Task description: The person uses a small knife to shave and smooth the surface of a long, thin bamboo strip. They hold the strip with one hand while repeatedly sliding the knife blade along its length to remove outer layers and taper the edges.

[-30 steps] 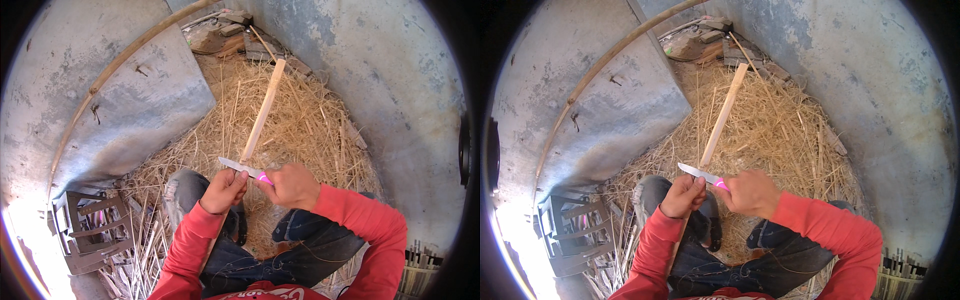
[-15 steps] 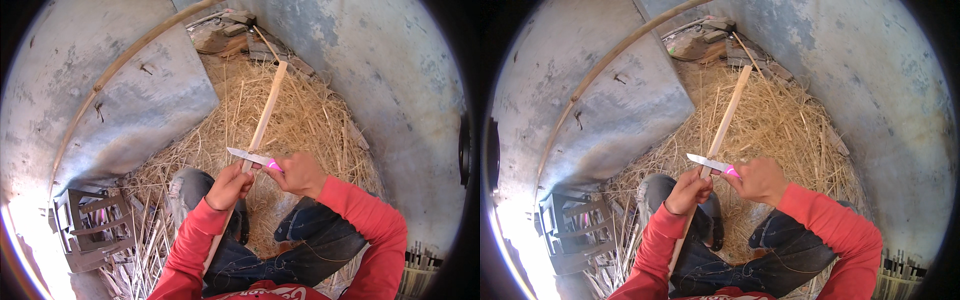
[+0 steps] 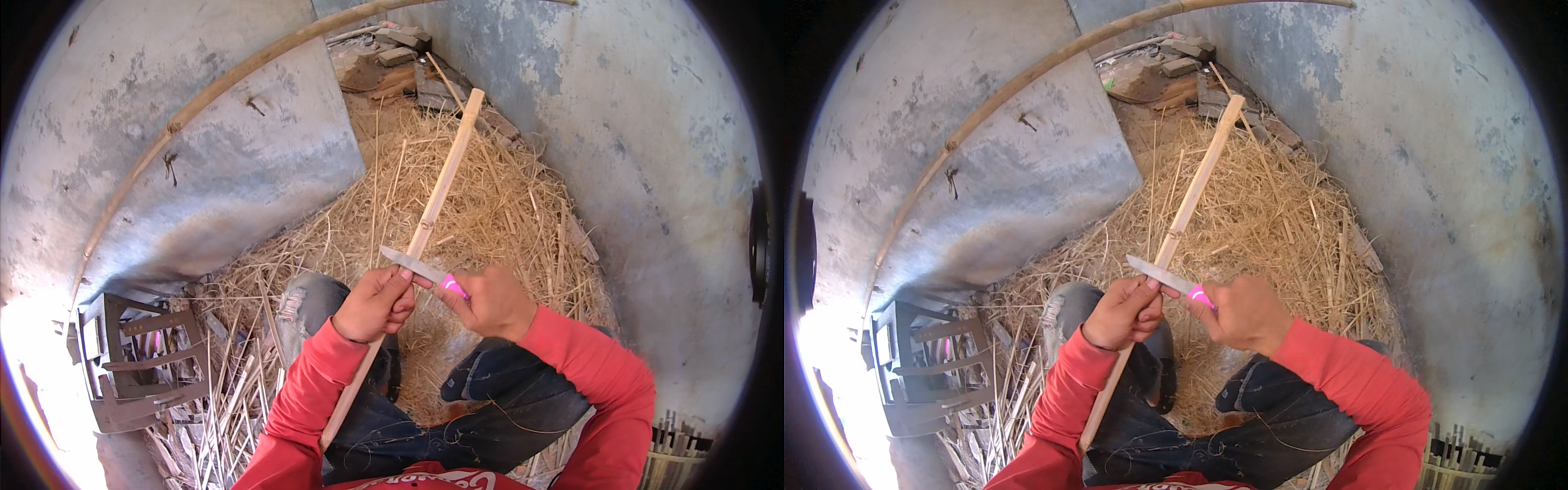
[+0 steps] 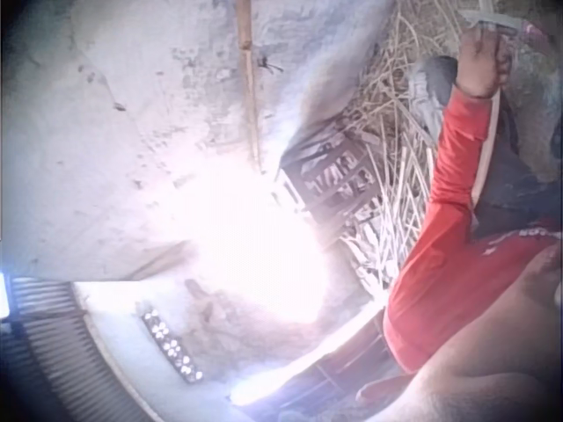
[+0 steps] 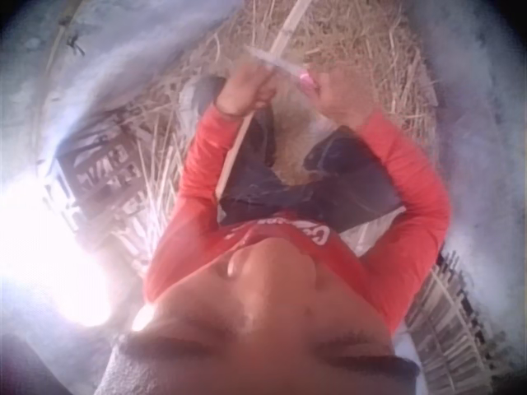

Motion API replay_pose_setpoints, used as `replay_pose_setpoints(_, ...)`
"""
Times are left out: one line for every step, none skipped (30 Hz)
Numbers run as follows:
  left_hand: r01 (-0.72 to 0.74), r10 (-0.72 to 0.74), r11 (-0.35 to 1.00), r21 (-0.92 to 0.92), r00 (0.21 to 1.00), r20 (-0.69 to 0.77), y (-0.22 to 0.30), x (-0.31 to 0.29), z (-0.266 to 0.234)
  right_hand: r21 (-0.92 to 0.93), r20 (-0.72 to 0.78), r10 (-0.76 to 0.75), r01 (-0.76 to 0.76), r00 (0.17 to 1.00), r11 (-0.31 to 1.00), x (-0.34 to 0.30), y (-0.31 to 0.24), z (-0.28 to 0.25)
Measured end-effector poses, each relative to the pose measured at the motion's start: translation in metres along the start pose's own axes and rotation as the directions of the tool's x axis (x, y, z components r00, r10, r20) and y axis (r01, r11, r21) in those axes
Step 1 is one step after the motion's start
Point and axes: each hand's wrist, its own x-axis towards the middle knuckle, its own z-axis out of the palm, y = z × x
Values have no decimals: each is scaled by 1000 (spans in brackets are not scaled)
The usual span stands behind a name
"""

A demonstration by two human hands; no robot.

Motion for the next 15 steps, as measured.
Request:
replay_pose_setpoints(3, -3, 1000, -14, 1000, 0, 0, 0, 1, 27, -14, 33, -33, 999, 999, 1, 2, -1)
replay_pose_setpoints(5, -5, 1000, -28, 1000, 1, -1, 0, 1, 54, -28, 68, -66, 997, 996, 5, 6, -3)
replay_pose_setpoints(16, -16, 1000, -12, 1000, 11, -4, 0, 0, 84, -42, 107, -103, 993, 991, 10, 12, -6)
replay_pose_setpoints(24, -24, 1000, 7, 999, 29, -7, -1, 1, 49, -141, 130, -125, 981, 991, 14, 29, -7)
replay_pose_setpoints(31, -32, 999, 27, 998, 47, -11, -3, 2, 15, -238, 150, -150, 960, 989, 19, 51, -10)
replay_pose_setpoints(26, -27, 999, 24, 998, 57, -12, -9, 2, 37, -293, 202, -200, 934, 979, 31, 65, -30)
replay_pose_setpoints(21, -22, 1000, 19, 997, 78, -14, -13, 4, 54, -348, 258, -256, 901, 965, 36, 73, -49)
replay_pose_setpoints(16, -17, 1000, 14, 995, 98, -13, -15, 4, 62, -323, 280, -275, 904, 960, 31, 72, -58)
replay_pose_setpoints(17, -17, 1000, 0, 996, 83, -11, -15, 1, 70, -285, 292, -284, 913, 956, 28, 72, -63)
replay_pose_setpoints(18, -17, 1000, -14, 998, 68, -8, -14, -3, 78, -247, 304, -293, 920, 953, 25, 71, -66)
replay_pose_setpoints(18, -17, 999, -28, 999, 52, -6, -11, -5, 120, -249, 260, -237, 933, 964, 24, 65, -65)
replay_pose_setpoints(12, -11, 999, -30, 999, 49, -8, -8, -7, 165, -245, 223, -186, 944, 969, 22, 54, -57)
replay_pose_setpoints(20, -18, 999, -31, 998, 67, -8, -7, -8, 212, -254, 184, -132, 949, 968, 19, 47, -52)
replay_pose_setpoints(28, -25, 999, -31, 996, 84, -9, -5, -9, 224, -257, 158, -101, 953, 969, 17, 46, -48)
replay_pose_setpoints(35, -32, 999, -29, 994, 101, -8, -5, -8, 237, -263, 132, -68, 956, 969, 16, 46, -44)
